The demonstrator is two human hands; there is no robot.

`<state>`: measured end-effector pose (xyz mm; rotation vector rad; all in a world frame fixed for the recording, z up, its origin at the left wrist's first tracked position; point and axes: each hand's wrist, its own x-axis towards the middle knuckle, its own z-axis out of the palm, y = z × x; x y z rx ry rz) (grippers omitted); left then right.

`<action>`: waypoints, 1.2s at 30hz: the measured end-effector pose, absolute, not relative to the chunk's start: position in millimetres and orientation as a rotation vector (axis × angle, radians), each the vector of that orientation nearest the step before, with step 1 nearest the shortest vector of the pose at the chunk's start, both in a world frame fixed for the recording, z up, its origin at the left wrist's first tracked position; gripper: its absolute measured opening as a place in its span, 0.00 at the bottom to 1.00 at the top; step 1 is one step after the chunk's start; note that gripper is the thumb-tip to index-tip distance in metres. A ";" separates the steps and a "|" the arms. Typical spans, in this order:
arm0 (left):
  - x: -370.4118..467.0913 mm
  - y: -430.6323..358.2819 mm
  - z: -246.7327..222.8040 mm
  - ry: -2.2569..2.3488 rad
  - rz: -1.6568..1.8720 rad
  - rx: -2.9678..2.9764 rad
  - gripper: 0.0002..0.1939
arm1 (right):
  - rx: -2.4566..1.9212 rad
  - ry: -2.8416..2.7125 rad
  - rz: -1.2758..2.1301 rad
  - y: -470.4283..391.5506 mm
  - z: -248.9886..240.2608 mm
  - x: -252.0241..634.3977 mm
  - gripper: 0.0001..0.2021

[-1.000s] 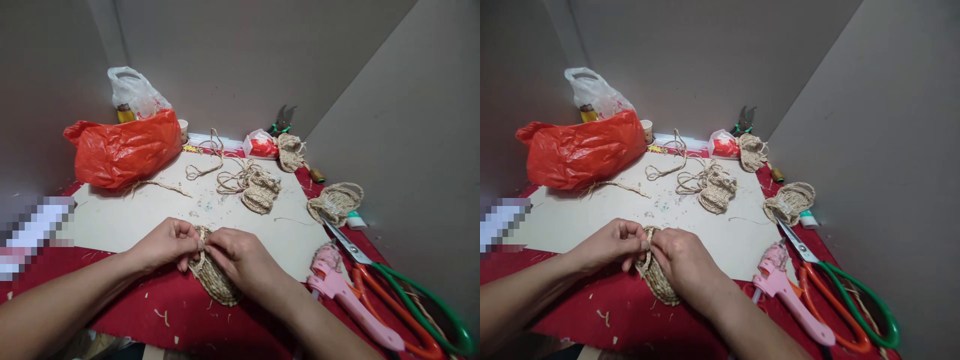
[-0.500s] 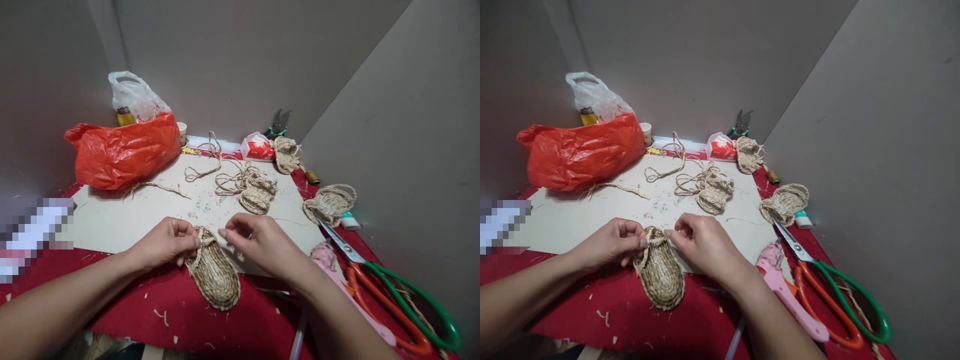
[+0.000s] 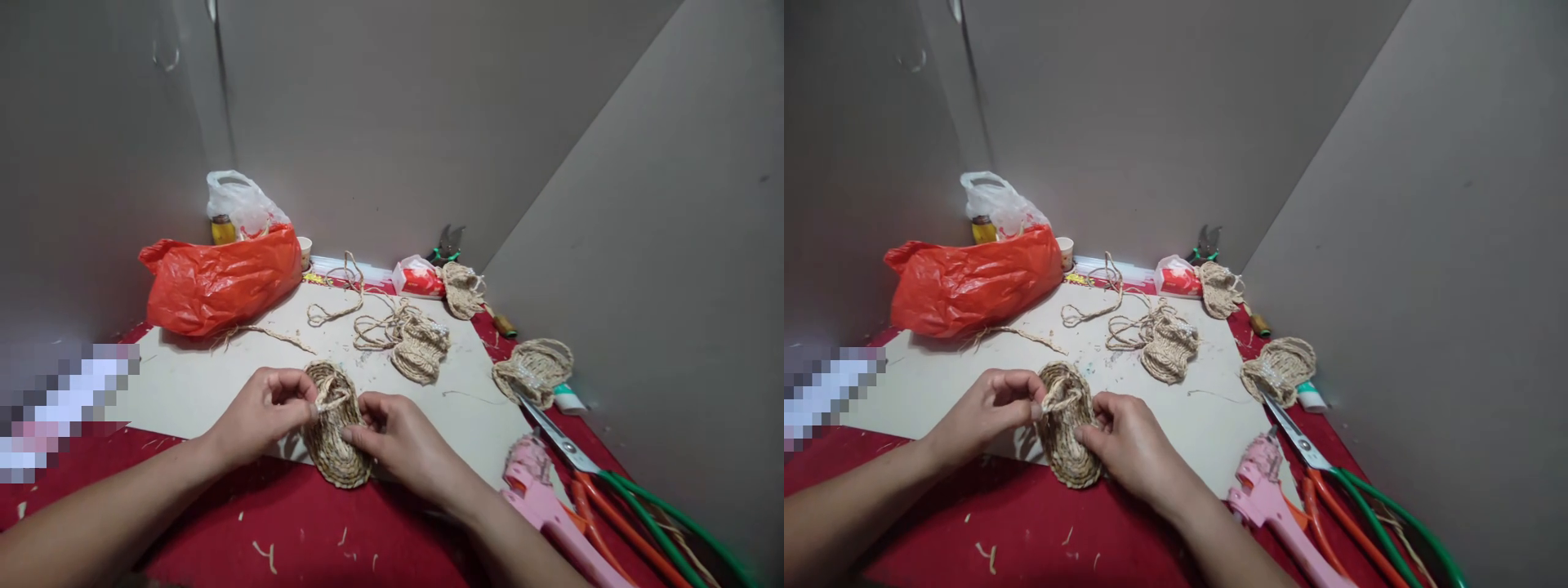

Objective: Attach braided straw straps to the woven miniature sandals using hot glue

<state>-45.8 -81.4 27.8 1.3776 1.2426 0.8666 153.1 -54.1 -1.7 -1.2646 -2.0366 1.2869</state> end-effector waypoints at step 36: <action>-30.9 -92.0 15.2 1.058 1.133 1.174 0.22 | -0.873 -1.314 1.660 -65.5 7.1 142.1 0.17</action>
